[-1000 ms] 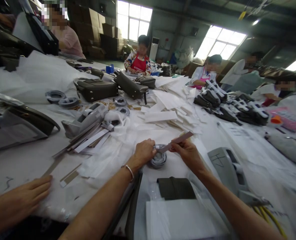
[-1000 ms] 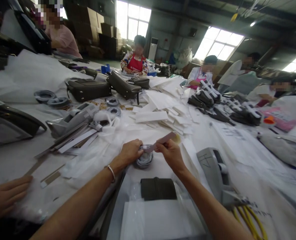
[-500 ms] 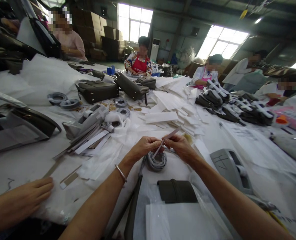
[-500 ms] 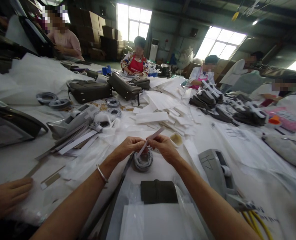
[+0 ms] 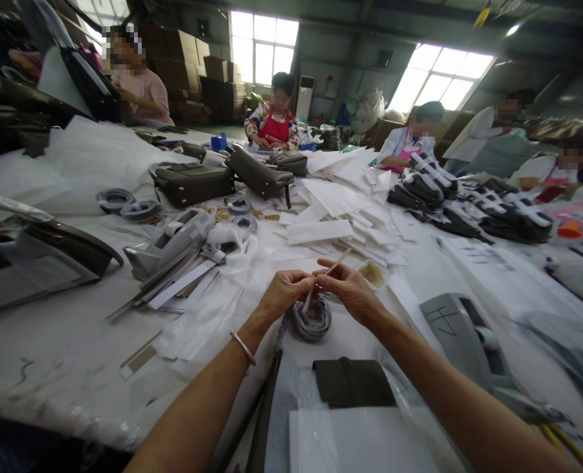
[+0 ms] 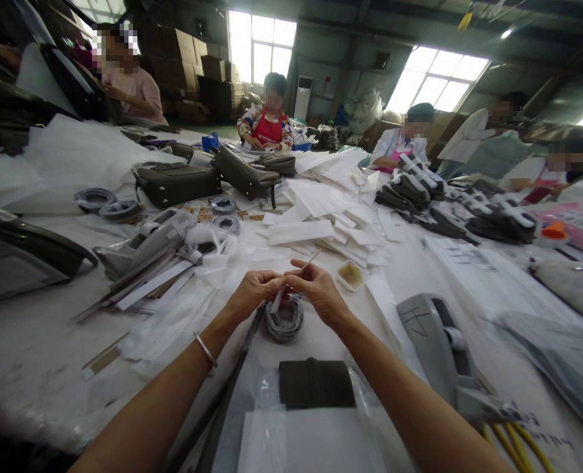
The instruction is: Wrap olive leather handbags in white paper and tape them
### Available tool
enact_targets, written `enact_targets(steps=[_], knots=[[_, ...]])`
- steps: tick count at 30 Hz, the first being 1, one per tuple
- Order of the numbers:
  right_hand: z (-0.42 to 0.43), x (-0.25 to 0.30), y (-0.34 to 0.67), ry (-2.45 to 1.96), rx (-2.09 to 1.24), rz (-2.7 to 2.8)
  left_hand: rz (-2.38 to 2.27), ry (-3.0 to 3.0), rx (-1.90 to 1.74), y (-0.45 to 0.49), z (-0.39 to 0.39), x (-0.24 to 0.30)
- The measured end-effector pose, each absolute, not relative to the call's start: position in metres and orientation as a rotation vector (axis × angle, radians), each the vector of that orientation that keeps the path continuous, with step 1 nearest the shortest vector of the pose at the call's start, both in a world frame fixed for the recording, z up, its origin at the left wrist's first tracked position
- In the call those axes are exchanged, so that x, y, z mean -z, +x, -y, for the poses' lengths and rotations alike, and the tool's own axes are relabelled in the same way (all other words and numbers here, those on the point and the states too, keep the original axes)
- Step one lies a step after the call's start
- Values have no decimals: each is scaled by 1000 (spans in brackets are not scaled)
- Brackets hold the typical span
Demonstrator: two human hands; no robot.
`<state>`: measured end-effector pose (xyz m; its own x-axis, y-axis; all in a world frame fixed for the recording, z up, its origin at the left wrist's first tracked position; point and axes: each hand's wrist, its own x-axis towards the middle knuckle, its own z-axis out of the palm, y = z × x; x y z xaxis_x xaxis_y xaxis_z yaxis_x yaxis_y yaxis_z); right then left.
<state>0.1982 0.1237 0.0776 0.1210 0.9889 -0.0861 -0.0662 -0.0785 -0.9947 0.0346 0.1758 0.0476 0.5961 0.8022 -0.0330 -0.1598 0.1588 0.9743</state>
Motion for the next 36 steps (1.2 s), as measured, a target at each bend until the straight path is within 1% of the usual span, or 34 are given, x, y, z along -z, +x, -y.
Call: enact_targets(steps=[14, 20, 23, 26, 30, 33, 36], knots=[[-132, -82, 204, -1228, -1340, 1087, -633, 1113, -732, 31, -180, -45], [-137, -85, 210, -1263, -1229, 1244, -600, 1345, -706, 28, -180, -48], [-138, -91, 210, -1282, -1108, 1271, -619, 1419, -729, 28, -183, -45], [-138, -100, 209, -1343, -916, 1427, -655, 1457, -856, 26, -186, -46], [-134, -111, 200, -1527, -435, 1915, -606, 1347, -1021, 20, -188, -54], [-130, -115, 188, -1585, -153, 2214, -474, 1190, -969, 17, -186, -57], [-128, -117, 177, -1610, -48, 2375, -477, 1118, -911, 16, -187, -56]])
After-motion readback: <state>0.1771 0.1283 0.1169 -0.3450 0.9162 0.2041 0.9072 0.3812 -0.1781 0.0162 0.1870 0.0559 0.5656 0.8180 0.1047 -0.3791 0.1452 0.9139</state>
